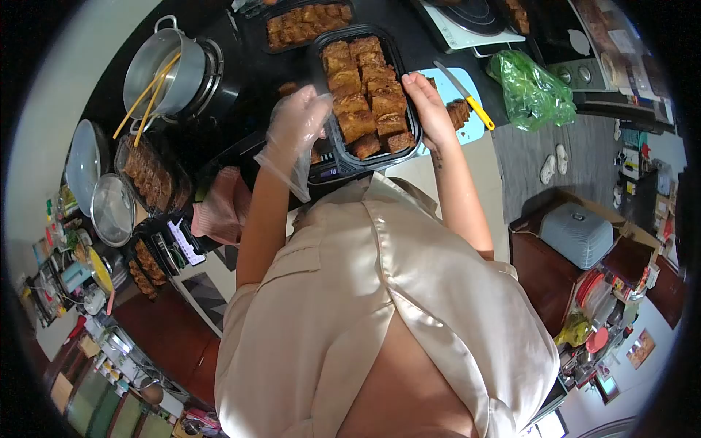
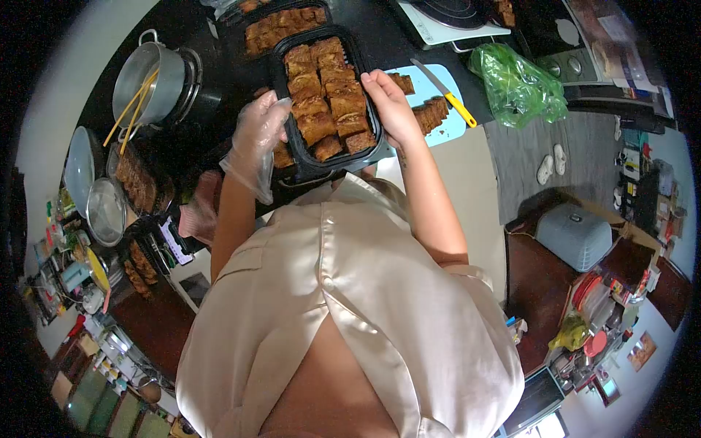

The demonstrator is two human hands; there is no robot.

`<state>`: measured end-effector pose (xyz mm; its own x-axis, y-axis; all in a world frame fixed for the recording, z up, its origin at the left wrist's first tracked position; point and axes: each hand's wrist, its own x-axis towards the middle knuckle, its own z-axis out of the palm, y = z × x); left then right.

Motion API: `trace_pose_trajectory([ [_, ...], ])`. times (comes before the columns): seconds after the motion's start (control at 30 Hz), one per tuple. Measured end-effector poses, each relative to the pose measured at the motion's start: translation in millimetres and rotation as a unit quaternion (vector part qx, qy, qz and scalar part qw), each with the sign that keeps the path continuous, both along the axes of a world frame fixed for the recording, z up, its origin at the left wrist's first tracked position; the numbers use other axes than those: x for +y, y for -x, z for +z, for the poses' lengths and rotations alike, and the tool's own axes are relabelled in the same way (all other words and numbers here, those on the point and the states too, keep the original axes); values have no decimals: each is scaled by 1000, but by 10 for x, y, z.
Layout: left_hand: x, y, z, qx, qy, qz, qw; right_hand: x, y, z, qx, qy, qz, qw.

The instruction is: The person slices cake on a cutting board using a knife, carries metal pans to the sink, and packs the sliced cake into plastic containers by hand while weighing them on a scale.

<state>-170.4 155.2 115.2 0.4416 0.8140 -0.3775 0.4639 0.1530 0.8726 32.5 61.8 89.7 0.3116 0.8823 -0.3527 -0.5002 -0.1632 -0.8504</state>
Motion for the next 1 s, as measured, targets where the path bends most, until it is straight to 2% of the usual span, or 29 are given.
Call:
trace_pose_trajectory([
  [0.17, -43, 158, 179, 3, 13, 24, 1000, 87, -7, 70, -88, -15, 86, 992],
  [0.23, -125, 224, 261, -51, -32, 218, 974, 174, 69, 161, -16, 10, 78, 997],
  [0.3, -92, 503, 157, -110, -38, 197, 973, 286, 128, 170, -85, 3, 116, 990],
  [0.33, -142, 604, 211, -85, -134, 198, 967, 347, 135, -60, -176, 38, 166, 970],
  [0.37, -125, 765, 240, 15, -257, 141, 956, 371, 159, -291, -264, 73, 213, 938],
  [0.4, -109, 926, 269, 118, -380, 104, 911, 367, 239, -367, -307, 113, 261, 908],
  [0.43, -91, 1043, 339, 290, -507, 8, 811, 362, 341, -387, -347, 153, 309, 872],
  [0.47, -115, 1095, 392, 303, -481, 43, 822, 361, 427, -398, -400, 188, 320, 838],
  [0.5, -143, 1095, 477, 304, -481, 43, 821, 365, 448, -405, -399, 187, 321, 838],
  [0.63, -71, 1241, 464, 73, -354, 214, 907, 402, 466, -498, -408, 102, 310, 853],
  [0.7, -65, 1301, 460, 185, -408, 131, 885, 391, 447, -577, -276, 97, 311, 904],
  [0.73, -67, 1304, 447, 220, -425, 103, 872, 371, 419, -622, -277, 96, 310, 904],
  [0.8, -103, 1239, 342, 211, -499, 114, 833, 319, 320, -691, -194, 98, 256, 942],
  [0.83, -97, 1104, 393, 210, -499, 114, 833, 303, 253, -659, -195, 98, 256, 942],
  [0.87, -86, 925, 462, -25, -298, 320, 899, 273, 168, -623, -177, 102, 195, 959],
  [0.9, -78, 827, 499, -257, -52, 480, 837, 244, 87, -570, -159, 107, 133, 972],
  [0.93, -68, 934, 378, -257, -50, 479, 838, 244, 6, -517, -166, 118, 91, 975],
  [0.97, -54, 1138, 161, 2, -339, 314, 887, 267, -82, -462, -173, 128, 49, 975],
  [1.0, -49, 1184, 101, 143, -450, 192, 860, 312, -182, -415, -196, 145, 23, 970],
])
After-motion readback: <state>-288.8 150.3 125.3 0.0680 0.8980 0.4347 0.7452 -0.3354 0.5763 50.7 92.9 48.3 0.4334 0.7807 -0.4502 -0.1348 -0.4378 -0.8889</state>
